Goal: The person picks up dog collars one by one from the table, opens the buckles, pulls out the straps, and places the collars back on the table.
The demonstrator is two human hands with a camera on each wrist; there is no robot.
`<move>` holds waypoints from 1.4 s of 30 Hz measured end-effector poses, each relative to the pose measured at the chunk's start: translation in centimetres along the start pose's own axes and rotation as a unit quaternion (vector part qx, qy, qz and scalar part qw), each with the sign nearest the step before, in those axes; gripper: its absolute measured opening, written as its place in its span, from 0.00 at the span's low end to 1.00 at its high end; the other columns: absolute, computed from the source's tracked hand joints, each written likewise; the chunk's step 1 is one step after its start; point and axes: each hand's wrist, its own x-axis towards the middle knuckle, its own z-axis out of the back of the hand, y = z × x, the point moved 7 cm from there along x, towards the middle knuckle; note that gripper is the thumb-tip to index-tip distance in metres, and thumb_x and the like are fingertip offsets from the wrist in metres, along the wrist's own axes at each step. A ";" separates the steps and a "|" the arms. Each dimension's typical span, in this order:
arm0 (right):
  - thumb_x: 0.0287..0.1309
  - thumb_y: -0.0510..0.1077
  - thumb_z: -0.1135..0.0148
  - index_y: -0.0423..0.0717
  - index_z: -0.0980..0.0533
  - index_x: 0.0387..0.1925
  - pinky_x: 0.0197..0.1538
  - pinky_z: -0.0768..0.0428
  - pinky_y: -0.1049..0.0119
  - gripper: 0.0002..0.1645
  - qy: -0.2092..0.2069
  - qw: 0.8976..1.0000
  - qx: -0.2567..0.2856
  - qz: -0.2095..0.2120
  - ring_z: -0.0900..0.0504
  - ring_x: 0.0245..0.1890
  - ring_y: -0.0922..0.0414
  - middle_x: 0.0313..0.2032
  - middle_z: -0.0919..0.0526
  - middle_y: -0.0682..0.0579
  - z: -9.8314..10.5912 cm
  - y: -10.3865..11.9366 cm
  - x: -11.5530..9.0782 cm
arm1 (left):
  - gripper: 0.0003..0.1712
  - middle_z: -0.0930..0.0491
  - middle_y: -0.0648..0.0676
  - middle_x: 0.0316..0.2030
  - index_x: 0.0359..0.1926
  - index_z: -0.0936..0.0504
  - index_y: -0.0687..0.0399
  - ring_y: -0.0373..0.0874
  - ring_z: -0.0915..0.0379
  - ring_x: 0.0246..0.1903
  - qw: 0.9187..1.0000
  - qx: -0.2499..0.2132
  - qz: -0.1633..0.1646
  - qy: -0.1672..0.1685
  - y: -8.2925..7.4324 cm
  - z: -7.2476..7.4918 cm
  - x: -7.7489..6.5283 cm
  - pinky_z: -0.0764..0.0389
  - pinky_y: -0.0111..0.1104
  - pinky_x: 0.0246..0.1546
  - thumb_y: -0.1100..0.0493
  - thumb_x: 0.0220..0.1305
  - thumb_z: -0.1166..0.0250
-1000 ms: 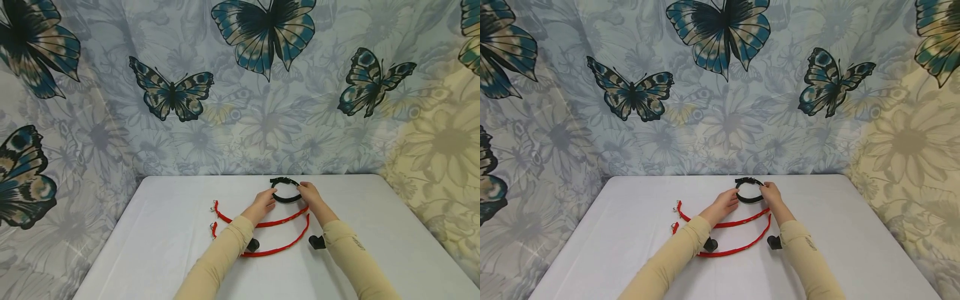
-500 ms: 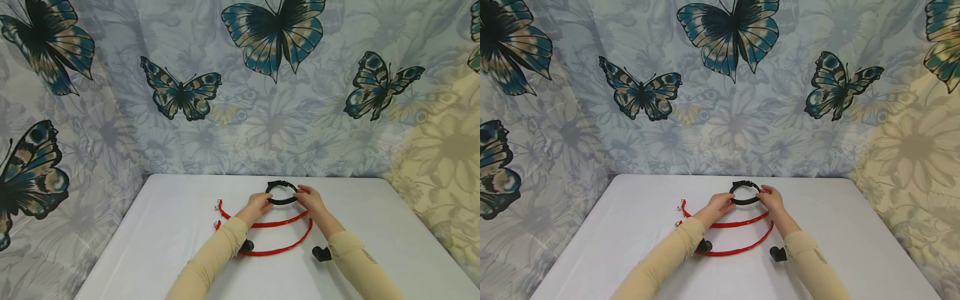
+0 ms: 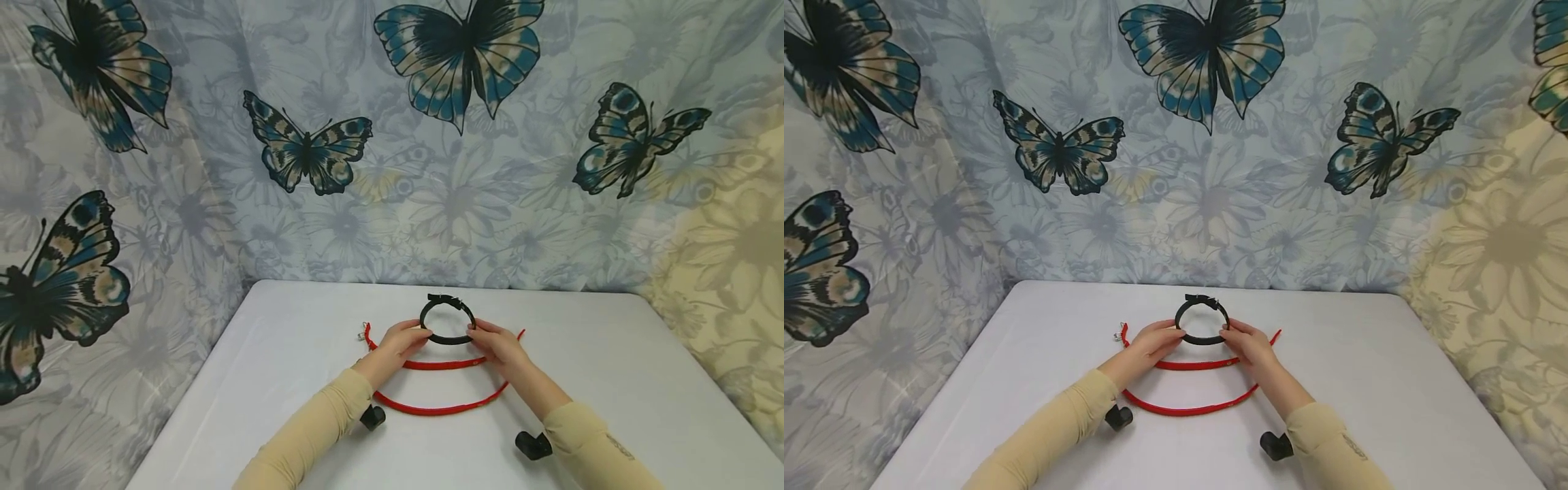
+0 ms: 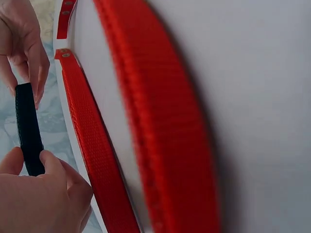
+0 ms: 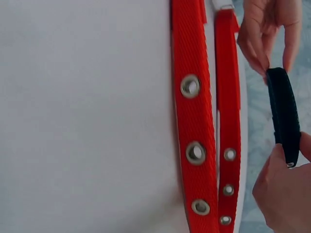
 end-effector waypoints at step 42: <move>0.61 0.35 0.36 0.27 0.40 0.60 0.49 0.19 0.65 0.32 0.134 0.984 -0.120 0.014 0.18 0.39 0.59 0.44 0.19 0.45 -3.5 -3.5 -6.6 | 0.30 0.24 0.66 0.48 0.55 0.30 0.70 0.41 0.21 0.37 0.980 0.158 -0.082 0.086 0.5 5.4 -8.6 0.21 0.30 0.40 0.72 0.51 0.29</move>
